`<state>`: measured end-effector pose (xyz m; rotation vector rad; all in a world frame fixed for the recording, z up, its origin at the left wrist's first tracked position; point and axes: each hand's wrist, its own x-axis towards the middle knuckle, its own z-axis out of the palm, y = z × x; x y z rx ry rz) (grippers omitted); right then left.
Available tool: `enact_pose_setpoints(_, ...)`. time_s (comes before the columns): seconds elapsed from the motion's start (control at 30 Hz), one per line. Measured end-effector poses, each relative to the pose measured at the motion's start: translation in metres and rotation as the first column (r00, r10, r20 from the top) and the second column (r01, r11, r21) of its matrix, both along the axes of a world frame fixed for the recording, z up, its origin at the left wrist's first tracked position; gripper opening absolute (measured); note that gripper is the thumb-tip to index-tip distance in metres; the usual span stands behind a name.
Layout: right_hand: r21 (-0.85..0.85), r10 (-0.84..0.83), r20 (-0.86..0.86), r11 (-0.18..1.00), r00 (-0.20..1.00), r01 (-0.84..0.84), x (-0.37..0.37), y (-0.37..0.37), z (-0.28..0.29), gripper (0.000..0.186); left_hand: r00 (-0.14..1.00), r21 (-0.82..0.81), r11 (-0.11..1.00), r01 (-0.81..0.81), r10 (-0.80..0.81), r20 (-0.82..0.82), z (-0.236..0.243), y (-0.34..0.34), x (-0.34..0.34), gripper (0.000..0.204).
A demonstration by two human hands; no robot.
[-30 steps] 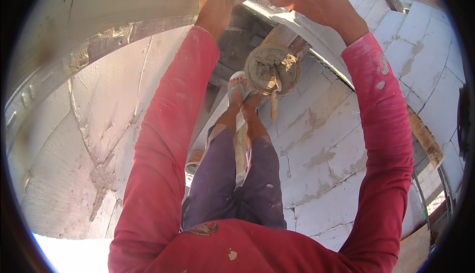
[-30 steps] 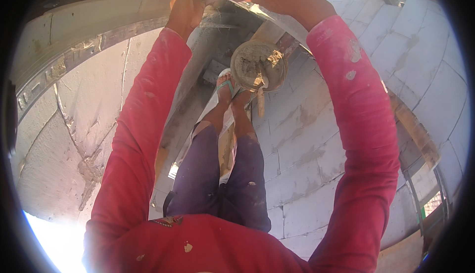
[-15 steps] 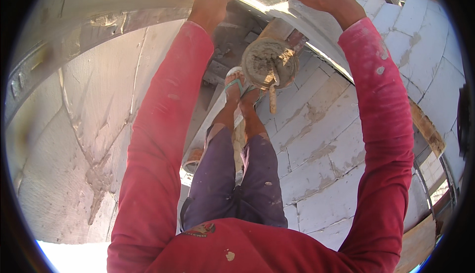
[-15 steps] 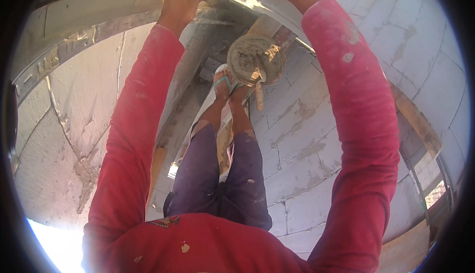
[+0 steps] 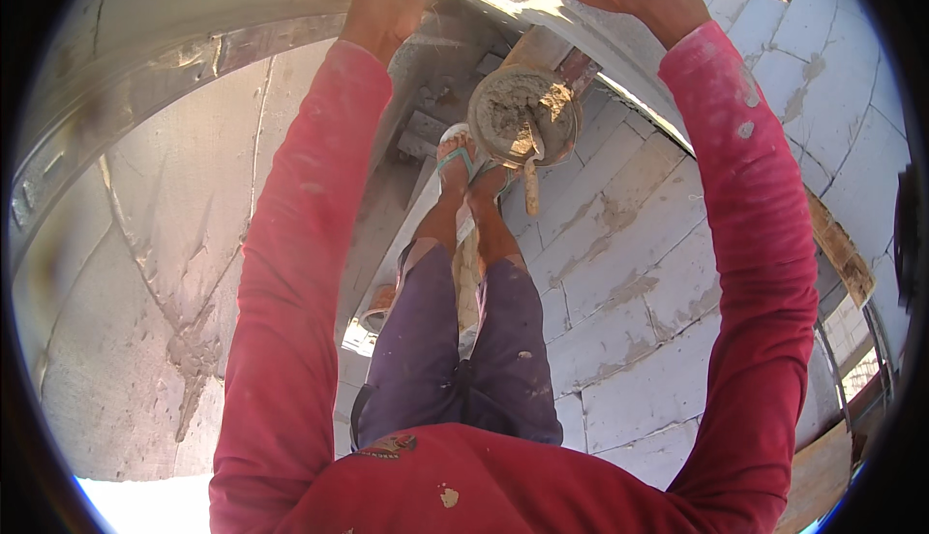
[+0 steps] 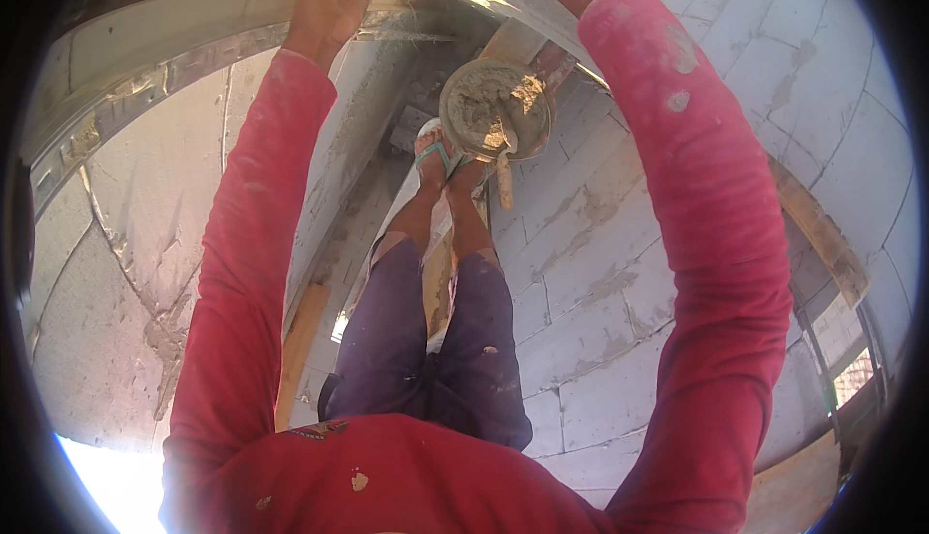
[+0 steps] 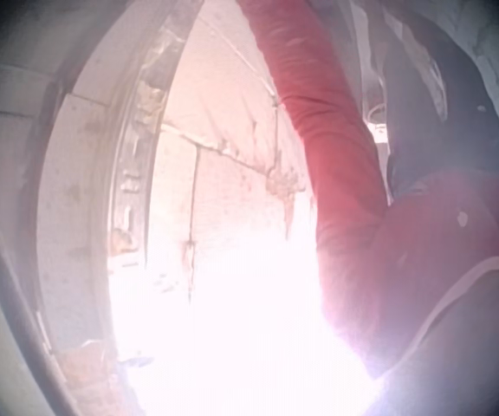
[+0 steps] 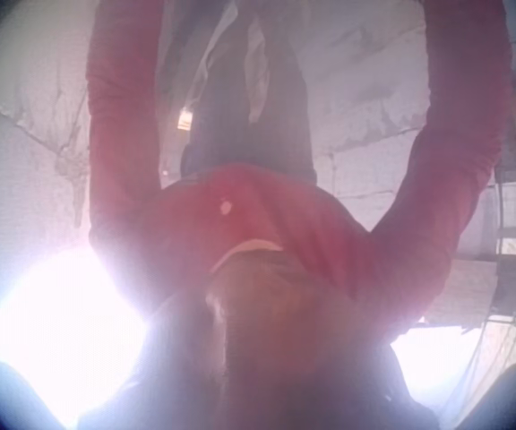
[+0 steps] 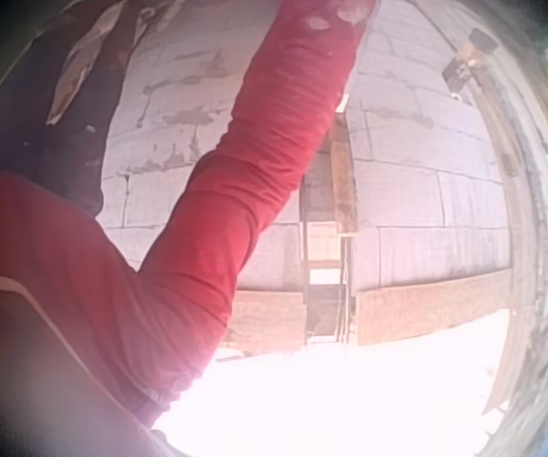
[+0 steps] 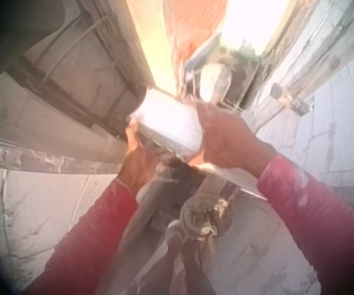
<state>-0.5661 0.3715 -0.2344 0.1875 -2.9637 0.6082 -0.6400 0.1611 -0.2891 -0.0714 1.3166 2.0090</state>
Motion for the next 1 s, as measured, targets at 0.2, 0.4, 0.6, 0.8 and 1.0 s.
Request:
enact_pose_setpoints(0.2, -0.008, -0.066, 0.051, 0.998, 0.996, 0.067, -0.001, -0.010, 0.010, 0.095, 0.999, 0.050, 0.998, 0.038, -0.037, -0.019, -0.007, -0.009, -0.010, 0.094)
enact_pose_setpoints(0.4, -0.084, -0.046, -0.045, 0.996, 0.998, 0.043, -0.008, -0.011, 0.019, 0.092, 0.998, 0.170, 0.985, 0.026, -0.016, -0.063, 0.003, -0.005, -0.020, 0.083)
enact_pose_setpoints(0.6, 0.007, -0.129, 0.092, 0.992, 0.987, 0.129, -0.010, -0.005, 0.018, 0.065, 0.995, -0.082, 0.994, -0.076, 0.082, 0.064, 0.009, 0.004, -0.003, 0.092)
enact_pose_setpoints(0.8, -0.284, -0.026, -0.066, 0.959, 0.997, 0.006, -0.072, 0.025, 0.027, 0.061, 0.992, -0.154, 0.988, -0.010, 0.029, 0.123, 0.009, 0.011, -0.007, 0.090)
enact_pose_setpoints(1.0, -0.290, 0.087, 0.215, 0.957, 0.973, -0.022, -0.098, 0.018, 0.055, 0.062, 0.990, -0.159, 0.987, -0.024, 0.045, 0.132, 0.008, 0.008, -0.011, 0.087)
